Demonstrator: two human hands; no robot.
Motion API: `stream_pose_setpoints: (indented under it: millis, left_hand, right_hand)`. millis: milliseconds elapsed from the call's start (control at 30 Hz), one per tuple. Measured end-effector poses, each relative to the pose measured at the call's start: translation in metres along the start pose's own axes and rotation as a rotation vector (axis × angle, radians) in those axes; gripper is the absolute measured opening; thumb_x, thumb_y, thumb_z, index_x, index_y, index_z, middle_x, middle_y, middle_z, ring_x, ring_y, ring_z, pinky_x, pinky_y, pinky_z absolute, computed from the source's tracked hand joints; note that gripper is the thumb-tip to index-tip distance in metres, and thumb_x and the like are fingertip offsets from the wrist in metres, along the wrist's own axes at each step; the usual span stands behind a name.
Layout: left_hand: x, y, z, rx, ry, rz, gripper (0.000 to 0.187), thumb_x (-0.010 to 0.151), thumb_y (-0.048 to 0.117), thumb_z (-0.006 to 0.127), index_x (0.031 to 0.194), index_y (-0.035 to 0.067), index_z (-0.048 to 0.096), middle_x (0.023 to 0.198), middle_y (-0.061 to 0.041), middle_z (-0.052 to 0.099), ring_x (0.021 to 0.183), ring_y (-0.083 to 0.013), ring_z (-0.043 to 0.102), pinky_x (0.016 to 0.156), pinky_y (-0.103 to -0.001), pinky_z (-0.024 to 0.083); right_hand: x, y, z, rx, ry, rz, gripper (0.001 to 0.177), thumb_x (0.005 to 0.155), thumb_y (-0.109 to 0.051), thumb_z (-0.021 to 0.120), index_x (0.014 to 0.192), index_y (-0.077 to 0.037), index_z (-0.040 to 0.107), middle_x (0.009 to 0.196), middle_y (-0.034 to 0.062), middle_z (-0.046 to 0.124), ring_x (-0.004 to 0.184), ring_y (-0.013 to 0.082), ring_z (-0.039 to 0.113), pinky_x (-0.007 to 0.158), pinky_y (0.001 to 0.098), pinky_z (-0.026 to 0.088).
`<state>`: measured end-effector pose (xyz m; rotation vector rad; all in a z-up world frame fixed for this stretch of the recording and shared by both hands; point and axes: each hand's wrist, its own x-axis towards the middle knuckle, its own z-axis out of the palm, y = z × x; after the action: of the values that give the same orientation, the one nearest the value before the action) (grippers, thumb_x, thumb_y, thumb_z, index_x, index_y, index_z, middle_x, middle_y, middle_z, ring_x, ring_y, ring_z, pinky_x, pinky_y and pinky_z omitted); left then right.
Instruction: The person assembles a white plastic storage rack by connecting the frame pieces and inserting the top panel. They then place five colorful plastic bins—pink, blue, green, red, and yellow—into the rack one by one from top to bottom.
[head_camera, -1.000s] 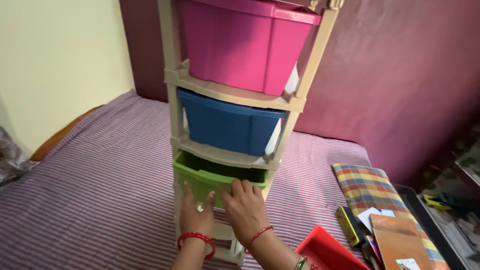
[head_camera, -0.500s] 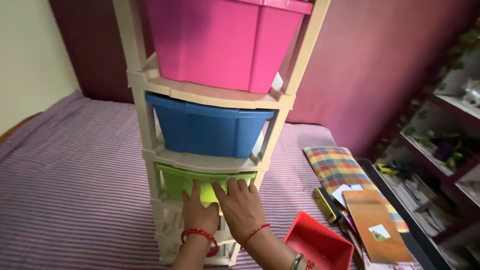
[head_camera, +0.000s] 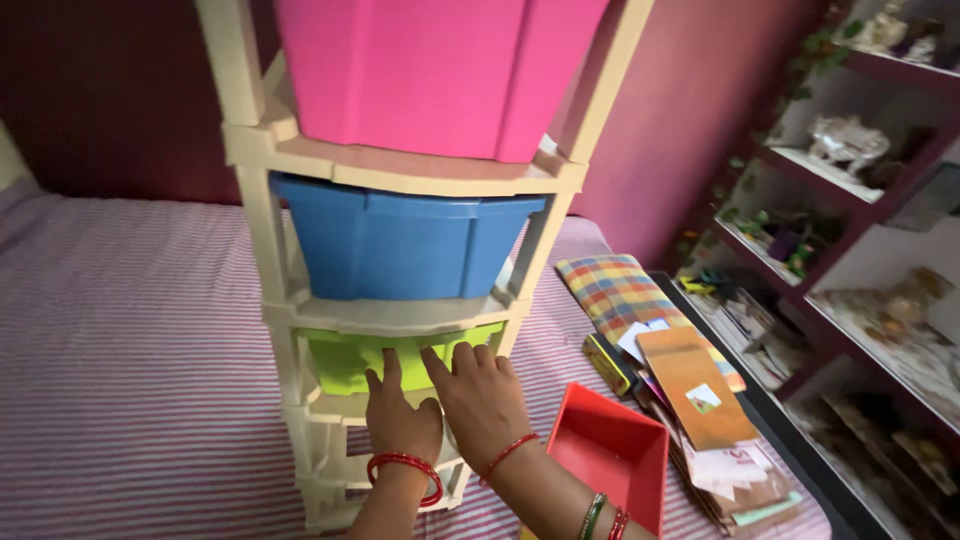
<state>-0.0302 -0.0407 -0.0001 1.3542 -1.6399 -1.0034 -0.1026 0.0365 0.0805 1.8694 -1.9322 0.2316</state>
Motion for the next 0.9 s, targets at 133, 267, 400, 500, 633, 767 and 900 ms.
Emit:
stream_pose_setpoints:
  millis: [133,267,400,500,633,767,900]
  left_hand:
    - [-0.010,-0.001,-0.004,-0.019,-0.002,0.038,0.087,0.072,0.000,0.067,0.154,0.016,0.041,0.156,-0.030,0.036,0.135,-0.0434,0.050,0.106,-0.045,0.048]
    - [-0.031,0.008,-0.004,-0.130,-0.022,0.058,0.077,0.077,0.001,0.061,0.151,0.019,0.049,0.149,-0.018,0.053,0.133,-0.0353,0.055,0.102,-0.044,0.049]
    - [-0.054,0.026,0.000,-0.135,-0.131,-0.109,0.069,0.084,0.007,0.062,0.150,0.028,0.053,0.140,-0.011,0.063,0.125,-0.0279,0.063,0.100,-0.042,0.052]
    - [-0.068,0.031,0.013,-0.153,-0.201,-0.177,0.067,0.085,0.006,0.063,0.147,0.028,0.056,0.132,-0.012,0.069,0.122,-0.0246,0.067,0.099,-0.040,0.054]
    - [-0.085,0.023,0.049,-0.260,-0.232,-0.061,0.064,0.085,0.005,0.062,0.146,0.023,0.054,0.139,-0.010,0.065,0.121,-0.0231,0.068,0.094,-0.036,0.056]
    - [-0.112,0.023,0.086,-0.213,-0.285,-0.100,0.059,0.088,0.013,0.068,0.145,0.023,0.056,0.135,-0.009,0.069,0.118,-0.0216,0.071,0.095,-0.035,0.055]
    - [-0.138,0.027,0.116,-0.195,-0.327,-0.101,0.061,0.086,0.016,0.070,0.145,0.020,0.055,0.135,-0.008,0.068,0.118,-0.0214,0.070,0.094,-0.036,0.056]
  right_hand:
    - [-0.010,-0.005,-0.004,0.018,0.003,0.050,0.062,0.081,-0.010,0.066,0.142,-0.012,0.057,0.099,0.0110,0.060,0.096,0.0291,0.060,0.076,0.0412,0.048]
    - [-0.027,-0.004,-0.008,0.057,0.028,0.101,0.058,0.083,-0.010,0.065,0.141,-0.014,0.060,0.097,0.0079,0.061,0.095,0.0264,0.060,0.078,0.0395,0.048]
    - [-0.047,-0.001,-0.011,0.104,0.096,0.155,0.050,0.086,-0.019,0.068,0.135,-0.015,0.063,0.095,0.0075,0.061,0.096,0.0269,0.059,0.079,0.0407,0.047]
    - [-0.063,0.007,-0.014,0.127,0.056,0.211,0.047,0.085,-0.023,0.069,0.131,-0.014,0.063,0.095,0.0086,0.060,0.096,0.0281,0.058,0.079,0.0427,0.045]
    - [-0.092,0.026,-0.008,0.119,0.027,0.272,0.044,0.085,-0.023,0.069,0.127,-0.015,0.064,0.098,0.0083,0.061,0.099,0.0279,0.058,0.078,0.0423,0.045]
    - [-0.128,0.054,-0.005,0.109,-0.002,0.306,0.046,0.082,-0.021,0.068,0.127,-0.016,0.064,0.100,0.0075,0.062,0.098,0.0266,0.059,0.079,0.0416,0.045]
    - [-0.157,0.082,0.004,0.070,-0.056,0.317,0.045,0.085,-0.019,0.067,0.129,-0.015,0.064,0.098,0.0075,0.061,0.097,0.0269,0.059,0.076,0.0419,0.044]
